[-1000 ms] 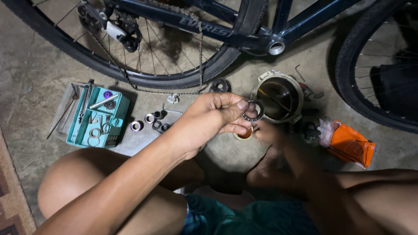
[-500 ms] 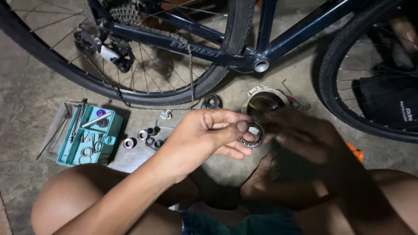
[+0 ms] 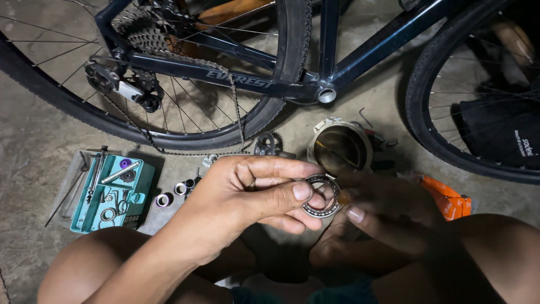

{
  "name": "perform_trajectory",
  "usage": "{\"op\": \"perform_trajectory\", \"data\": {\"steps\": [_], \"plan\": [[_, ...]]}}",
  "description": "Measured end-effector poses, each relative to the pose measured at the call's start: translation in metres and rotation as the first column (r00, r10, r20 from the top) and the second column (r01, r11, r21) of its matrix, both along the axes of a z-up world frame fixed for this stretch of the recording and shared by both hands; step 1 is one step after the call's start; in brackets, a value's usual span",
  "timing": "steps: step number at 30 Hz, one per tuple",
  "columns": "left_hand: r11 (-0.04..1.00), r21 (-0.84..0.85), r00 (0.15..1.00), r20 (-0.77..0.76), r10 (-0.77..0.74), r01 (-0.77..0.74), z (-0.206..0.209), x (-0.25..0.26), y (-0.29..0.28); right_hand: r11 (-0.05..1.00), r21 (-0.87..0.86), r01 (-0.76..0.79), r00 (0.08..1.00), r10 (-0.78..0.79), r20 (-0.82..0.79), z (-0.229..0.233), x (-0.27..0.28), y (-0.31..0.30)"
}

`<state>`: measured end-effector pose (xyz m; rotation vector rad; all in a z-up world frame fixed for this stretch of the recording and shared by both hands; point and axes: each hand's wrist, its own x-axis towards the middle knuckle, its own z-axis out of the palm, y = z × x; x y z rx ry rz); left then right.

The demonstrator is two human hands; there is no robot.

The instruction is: The person cleans the bicycle bottom bracket shell with a cloth, then opens a grease container and applies grease to a bearing using a brush. The person holds the bearing and rotates it to spread the grease evenly.

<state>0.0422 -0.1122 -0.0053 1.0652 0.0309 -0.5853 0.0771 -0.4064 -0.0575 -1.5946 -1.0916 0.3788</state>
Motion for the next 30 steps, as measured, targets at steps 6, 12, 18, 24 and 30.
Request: {"op": "perform_trajectory", "data": {"steps": [6,12,18,24,30], "plan": [[1.000,-0.017,0.999,-0.028,-0.018,0.017,0.005,0.000,-0.002,0.994,0.049,-0.097,0.995,0.098,-0.024,0.004,0.008,0.000],[0.999,-0.020,0.999,-0.022,-0.032,0.032,0.006,0.000,0.000,0.992,0.048,-0.120,0.989,0.123,-0.076,0.005,0.015,0.008],[1.000,-0.001,0.999,-0.038,-0.025,0.025,0.005,-0.002,0.001,0.993,0.109,0.052,0.999,-0.052,0.005,0.016,-0.003,0.016],[1.000,-0.010,0.998,-0.054,-0.017,0.017,0.002,-0.003,0.002,0.980,0.137,0.145,0.972,-0.167,0.166,0.019,-0.004,0.025],[0.999,0.035,0.999,-0.025,0.022,-0.021,-0.001,-0.004,0.003,0.959,0.170,0.228,0.964,-0.197,-0.179,0.026,-0.014,0.026]]}}
